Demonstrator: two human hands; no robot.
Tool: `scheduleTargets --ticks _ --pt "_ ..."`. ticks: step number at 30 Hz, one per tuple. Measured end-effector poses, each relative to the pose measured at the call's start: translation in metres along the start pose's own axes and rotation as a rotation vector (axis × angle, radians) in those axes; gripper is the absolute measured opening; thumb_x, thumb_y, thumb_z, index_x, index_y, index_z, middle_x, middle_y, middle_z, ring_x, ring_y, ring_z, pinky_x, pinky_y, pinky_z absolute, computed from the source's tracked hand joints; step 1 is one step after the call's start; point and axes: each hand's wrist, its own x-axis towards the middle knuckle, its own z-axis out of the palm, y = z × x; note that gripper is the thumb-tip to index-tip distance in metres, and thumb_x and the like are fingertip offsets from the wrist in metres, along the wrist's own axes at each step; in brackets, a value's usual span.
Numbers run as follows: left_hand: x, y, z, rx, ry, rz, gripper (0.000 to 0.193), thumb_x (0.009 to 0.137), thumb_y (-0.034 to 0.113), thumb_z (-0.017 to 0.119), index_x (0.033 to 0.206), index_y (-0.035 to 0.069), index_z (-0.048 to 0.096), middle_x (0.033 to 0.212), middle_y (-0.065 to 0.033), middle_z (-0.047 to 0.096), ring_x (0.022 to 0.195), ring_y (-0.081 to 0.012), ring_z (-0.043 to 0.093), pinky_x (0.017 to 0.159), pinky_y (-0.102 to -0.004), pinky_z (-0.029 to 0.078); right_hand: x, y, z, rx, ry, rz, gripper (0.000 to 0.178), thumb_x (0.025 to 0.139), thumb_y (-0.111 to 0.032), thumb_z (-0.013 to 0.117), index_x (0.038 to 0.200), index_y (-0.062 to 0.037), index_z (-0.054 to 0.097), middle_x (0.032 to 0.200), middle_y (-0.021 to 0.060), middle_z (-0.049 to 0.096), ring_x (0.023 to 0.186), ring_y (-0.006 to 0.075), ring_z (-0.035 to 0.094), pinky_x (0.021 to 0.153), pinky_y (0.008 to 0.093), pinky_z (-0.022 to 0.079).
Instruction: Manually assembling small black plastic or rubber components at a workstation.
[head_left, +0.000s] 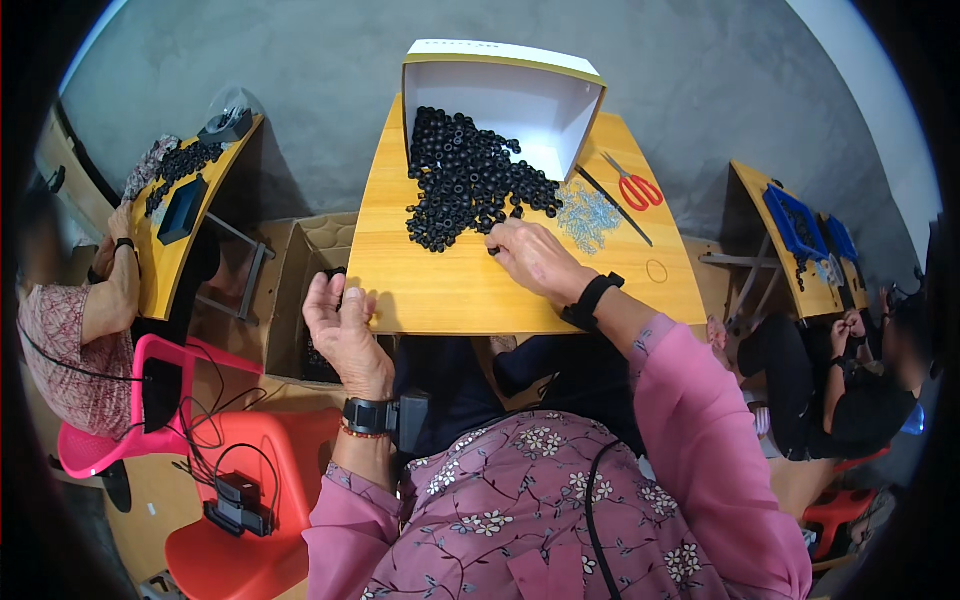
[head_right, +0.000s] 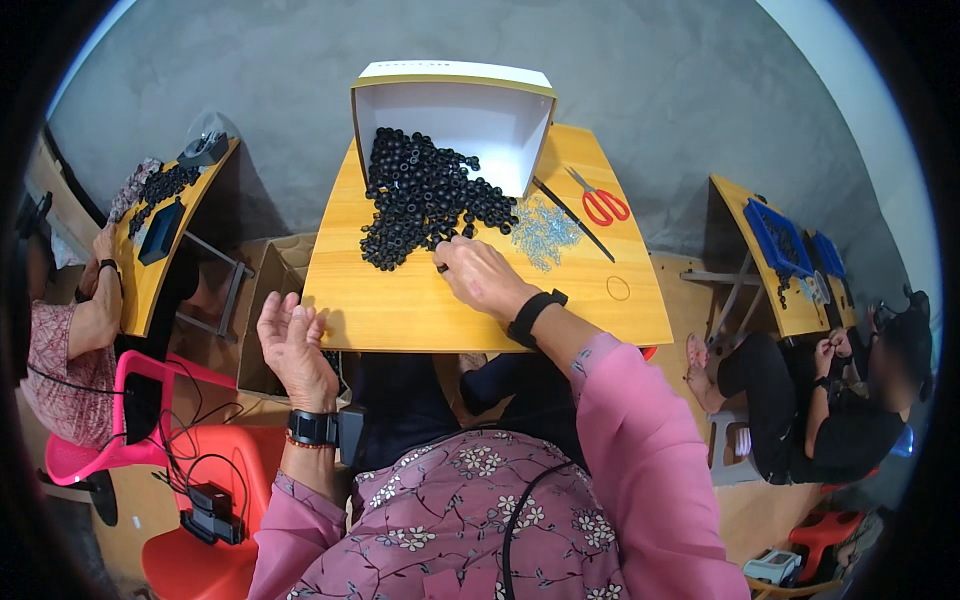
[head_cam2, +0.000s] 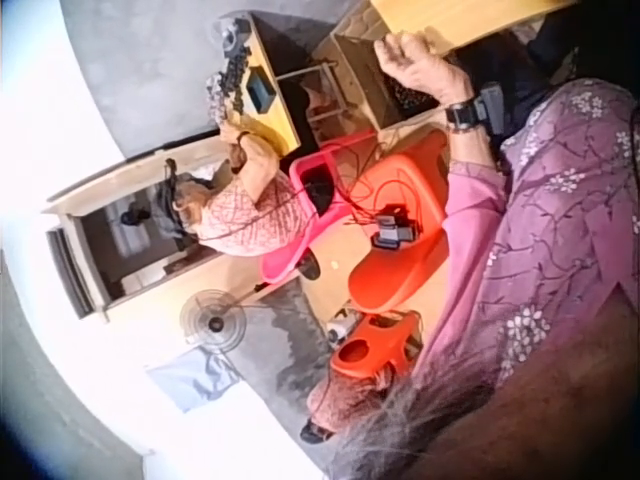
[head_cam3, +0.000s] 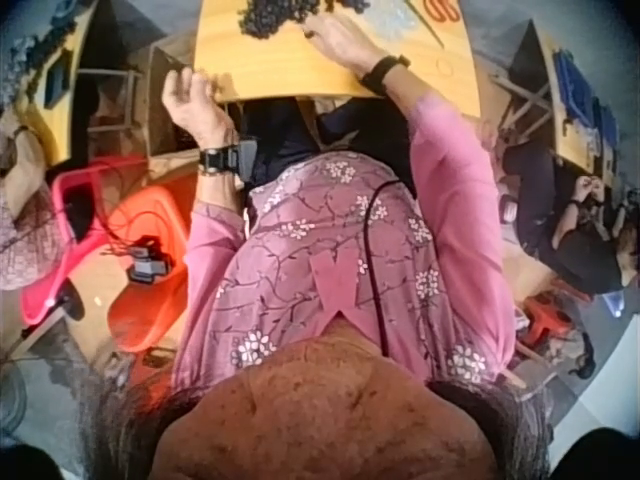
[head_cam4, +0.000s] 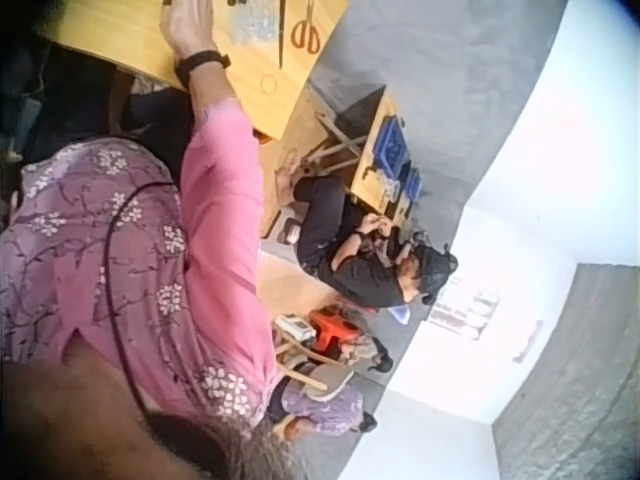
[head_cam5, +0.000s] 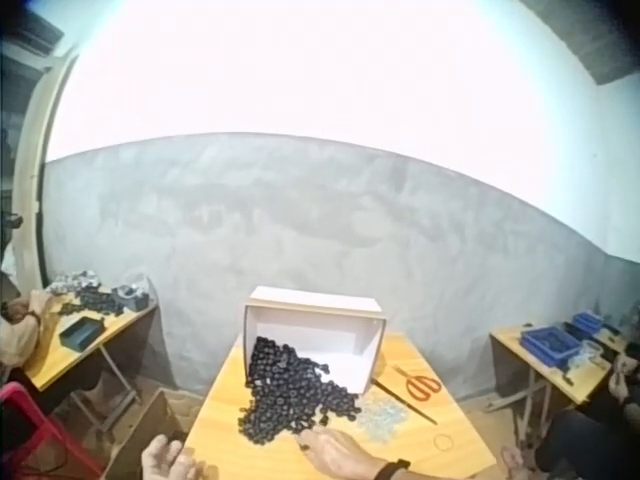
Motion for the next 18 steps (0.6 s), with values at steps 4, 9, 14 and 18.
scheduleTargets --ticks 4,9,14,18 --pt "-0.017 0.005 0.010 0.116 -0.198 -0.029 0.033 0.092 0.003 0.065 0.124 0.003 0.057 0.115 -0.0075 0.062 0.090 -0.0112 0.061 0.075 -0.0248 0.053 -0.016 -0.010 -0.008 0.158 -0.016 0.046 0.017 0.087 -0.007 0.061 0.100 0.0037 0.063 0.087 0.0201 0.065 0.083 0.0383 0.064 0.074 0.0422 0.052" --pt "-0.041 -0.001 0.022 0.251 -0.422 -0.146 0.020 0.095 0.007 0.065 0.112 -0.004 0.065 0.102 -0.0086 0.069 0.080 -0.0110 0.064 0.070 -0.0240 0.054 -0.043 -0.018 -0.013 0.325 -0.032 0.143 0.017 0.089 -0.006 0.063 0.102 0.0046 0.061 0.083 0.0134 0.065 0.075 0.0232 0.065 0.068 0.0342 0.052" --pt "-0.061 -0.001 0.033 0.200 -0.596 -0.322 0.028 0.095 0.006 0.064 0.120 -0.007 0.062 0.109 -0.0126 0.069 0.085 -0.0135 0.066 0.078 -0.0269 0.057 -0.066 -0.042 -0.011 0.657 0.044 0.254 0.016 0.092 -0.005 0.064 0.105 0.0039 0.061 0.085 0.0043 0.064 0.072 0.0082 0.061 0.064 0.0246 0.051" --pt "-0.072 0.000 0.037 0.079 -0.665 -0.395 0.030 0.093 0.002 0.065 0.122 -0.008 0.061 0.104 -0.0111 0.068 0.083 -0.0124 0.066 0.079 -0.0258 0.057 -0.074 -0.077 -0.024 0.922 0.058 0.325 0.015 0.093 -0.001 0.062 0.107 0.0022 0.060 0.088 0.0047 0.066 0.072 0.0088 0.063 0.064 0.0233 0.052"
